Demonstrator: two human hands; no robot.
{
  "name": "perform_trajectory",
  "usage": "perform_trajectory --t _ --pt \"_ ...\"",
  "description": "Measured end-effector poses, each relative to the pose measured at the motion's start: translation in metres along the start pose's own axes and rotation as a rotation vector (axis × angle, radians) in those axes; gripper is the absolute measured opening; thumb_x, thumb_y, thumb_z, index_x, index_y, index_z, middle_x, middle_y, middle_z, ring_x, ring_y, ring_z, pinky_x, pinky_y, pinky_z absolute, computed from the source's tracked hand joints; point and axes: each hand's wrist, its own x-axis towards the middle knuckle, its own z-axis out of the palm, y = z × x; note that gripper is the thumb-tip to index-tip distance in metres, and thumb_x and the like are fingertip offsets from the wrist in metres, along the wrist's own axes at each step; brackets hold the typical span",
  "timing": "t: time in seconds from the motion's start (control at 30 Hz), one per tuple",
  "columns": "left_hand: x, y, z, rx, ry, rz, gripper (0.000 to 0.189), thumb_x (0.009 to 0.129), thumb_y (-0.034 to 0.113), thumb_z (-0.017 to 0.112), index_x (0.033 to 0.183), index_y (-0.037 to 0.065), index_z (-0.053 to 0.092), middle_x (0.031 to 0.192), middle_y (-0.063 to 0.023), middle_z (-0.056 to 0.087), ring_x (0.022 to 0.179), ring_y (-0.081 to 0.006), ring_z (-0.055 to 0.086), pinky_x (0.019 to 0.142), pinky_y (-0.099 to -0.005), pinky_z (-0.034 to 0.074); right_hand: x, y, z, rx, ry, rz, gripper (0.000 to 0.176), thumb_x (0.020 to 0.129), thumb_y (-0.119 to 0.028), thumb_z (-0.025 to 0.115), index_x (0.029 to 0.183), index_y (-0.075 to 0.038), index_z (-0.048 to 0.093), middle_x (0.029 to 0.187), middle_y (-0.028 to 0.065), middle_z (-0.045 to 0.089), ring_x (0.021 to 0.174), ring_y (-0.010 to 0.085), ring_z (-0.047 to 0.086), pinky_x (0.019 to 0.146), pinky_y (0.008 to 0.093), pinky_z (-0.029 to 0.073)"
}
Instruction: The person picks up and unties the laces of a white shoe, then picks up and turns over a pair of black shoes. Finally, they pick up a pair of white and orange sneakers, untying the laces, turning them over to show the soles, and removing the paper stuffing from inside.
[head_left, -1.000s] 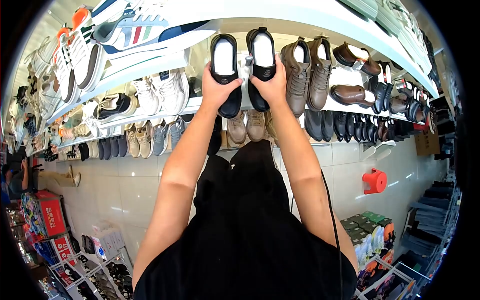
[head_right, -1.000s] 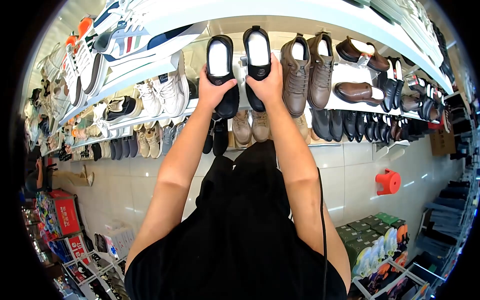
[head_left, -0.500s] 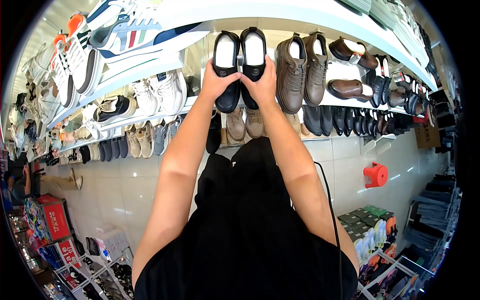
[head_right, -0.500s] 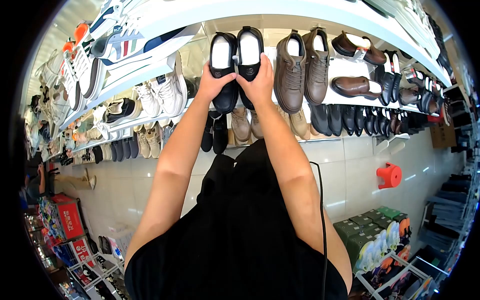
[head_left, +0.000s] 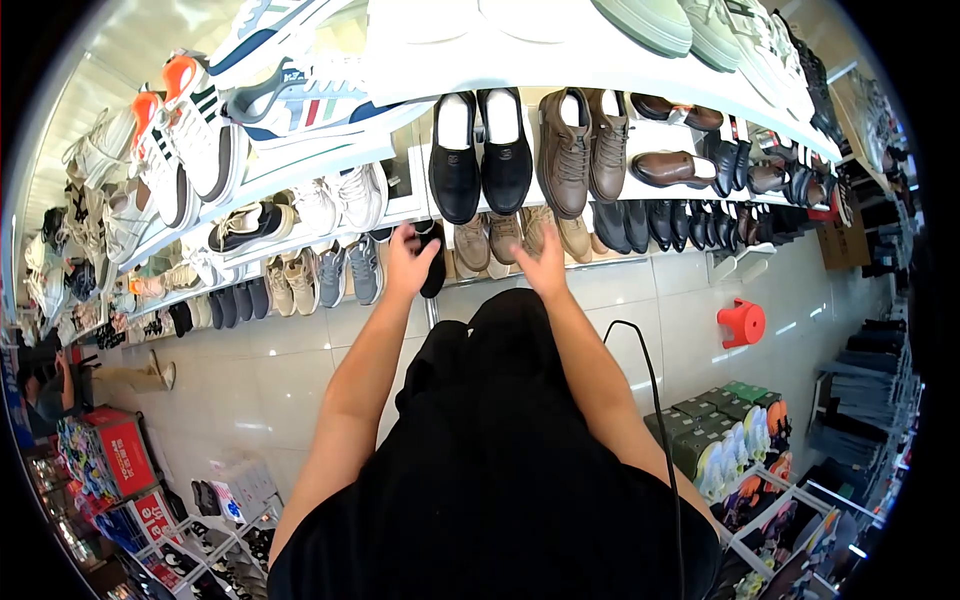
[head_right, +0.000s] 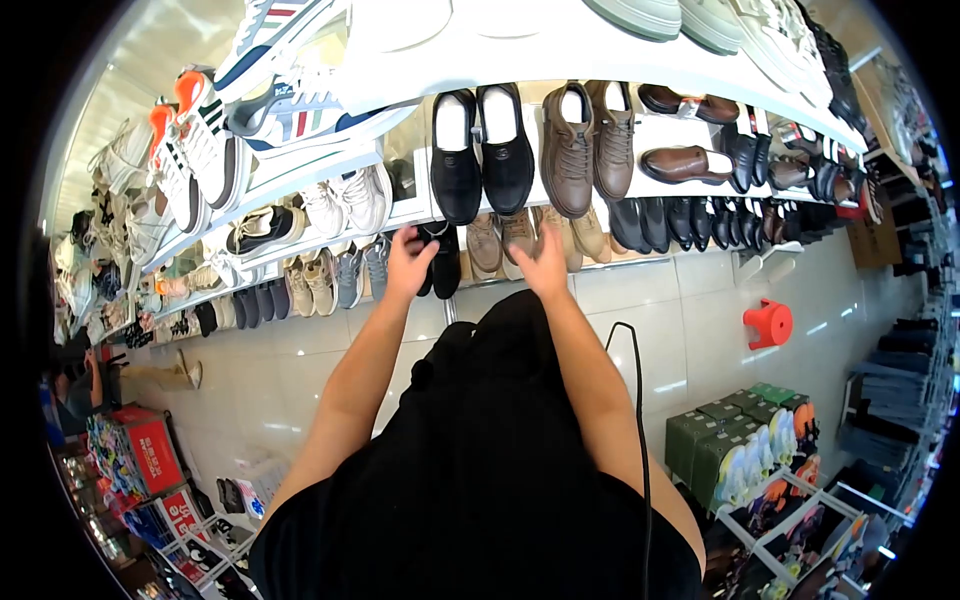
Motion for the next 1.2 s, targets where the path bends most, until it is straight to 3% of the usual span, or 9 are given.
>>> perform_trajectory --t 0.07,0.1,0.2,0.23,0.33,0.47,0.67,1.0,1.2 --pt "-0.034 -0.060 -0.024 -0.131 -0.074 -0.125 0.071 0.084 0.028 0.085 0.138 -0.005 0.051 0.125 -0.0127 0.063 0.103 -0.0216 0.065 0.091 -0.0353 0.053 -0.054 0.028 -0.002 -0.016 -0.034 0.228 0.083 0.080 -0.040 0.084 0.141 0.006 0.051 0.150 0.0275 0.047 0.136 0.0397 0.050 0.113 0.0460 0.042" --pt "-0.054 -0.078 -0.035 0.079 0.002 -0.149 0.054 0.087 0.025 0.081 0.127 -0.004 0.060 0.101 -0.0085 0.066 0.089 -0.0188 0.066 0.085 -0.0327 0.054 -0.080 0.051 -0.002 -0.100 -0.094 0.328 0.081 0.080 -0.042 0.082 0.140 0.005 0.054 0.147 0.0275 0.051 0.135 0.0395 0.052 0.113 0.0446 0.043" --pt "-0.135 -0.158 -0.084 -0.148 -0.063 -1.051 0.038 0.092 0.043 0.070 0.108 0.009 0.065 0.082 -0.0038 0.061 0.067 -0.0181 0.063 0.047 -0.0315 0.044 -0.143 0.040 -0.019 -0.279 -0.336 0.597 0.076 0.081 -0.046 0.079 0.136 0.003 0.060 0.139 0.0271 0.059 0.132 0.0384 0.055 0.112 0.0420 0.044" --pt "-0.176 -0.206 -0.106 -0.136 -0.099 -1.169 0.045 0.091 0.053 0.065 0.111 0.013 0.064 0.099 -0.0076 0.068 0.077 -0.0267 0.067 0.064 -0.0441 0.053 -0.160 0.050 -0.020 -0.282 -0.407 0.593 0.074 0.081 -0.046 0.079 0.135 0.002 0.062 0.137 0.0263 0.061 0.130 0.0378 0.058 0.111 0.0414 0.045" --pt "-0.267 -0.197 -0.139 0.262 -0.196 -1.555 0.055 0.089 0.052 0.066 0.122 0.010 0.054 0.106 -0.0102 0.061 0.085 -0.0330 0.062 0.071 -0.0519 0.052 -0.204 0.076 -0.029 -0.160 -0.412 0.646 0.070 0.082 -0.044 0.079 0.133 0.000 0.064 0.128 0.0235 0.068 0.121 0.0356 0.065 0.106 0.0392 0.049" --pt "-0.324 -0.189 -0.142 0.272 -0.394 -1.483 0.055 0.090 0.049 0.066 0.130 0.011 0.059 0.113 -0.0093 0.065 0.092 -0.0308 0.065 0.079 -0.0496 0.050 -0.222 0.084 -0.049 -0.197 -0.397 0.735 0.066 0.084 -0.038 0.079 0.135 0.002 0.063 0.127 0.0192 0.070 0.117 0.0300 0.067 0.103 0.0362 0.051" --pt "-0.312 -0.149 -0.088 0.015 -0.119 -1.266 0.060 0.095 0.049 0.061 0.141 0.013 0.053 0.131 -0.0075 0.063 0.111 -0.0274 0.063 0.088 -0.0483 0.049 -0.222 0.096 -0.066 -0.232 -0.540 0.707 0.066 0.084 -0.040 0.078 0.134 0.001 0.064 0.127 0.0198 0.069 0.117 0.0295 0.067 0.102 0.0364 0.051" --pt "-0.374 -0.077 0.012 0.027 -0.016 -0.768 0.041 0.093 0.030 0.072 0.122 0.003 0.067 0.108 -0.0098 0.071 0.090 -0.0190 0.068 0.077 -0.0336 0.053 -0.277 0.130 -0.115 -0.032 -0.611 0.750 0.064 0.086 -0.038 0.078 0.130 0.006 0.064 0.115 0.0181 0.072 0.104 0.0269 0.069 0.091 0.0352 0.054" --pt "-0.480 -0.100 -0.048 -0.068 0.330 -1.198 0.028 0.092 0.030 0.071 0.103 0.004 0.067 0.083 -0.0064 0.067 0.063 -0.0190 0.061 0.051 -0.0350 0.045 -0.288 0.158 -0.134 -0.007 -0.598 0.753 0.062 0.086 -0.034 0.080 0.129 0.008 0.063 0.107 0.0145 0.072 0.083 0.0217 0.068 0.075 0.0345 0.057"
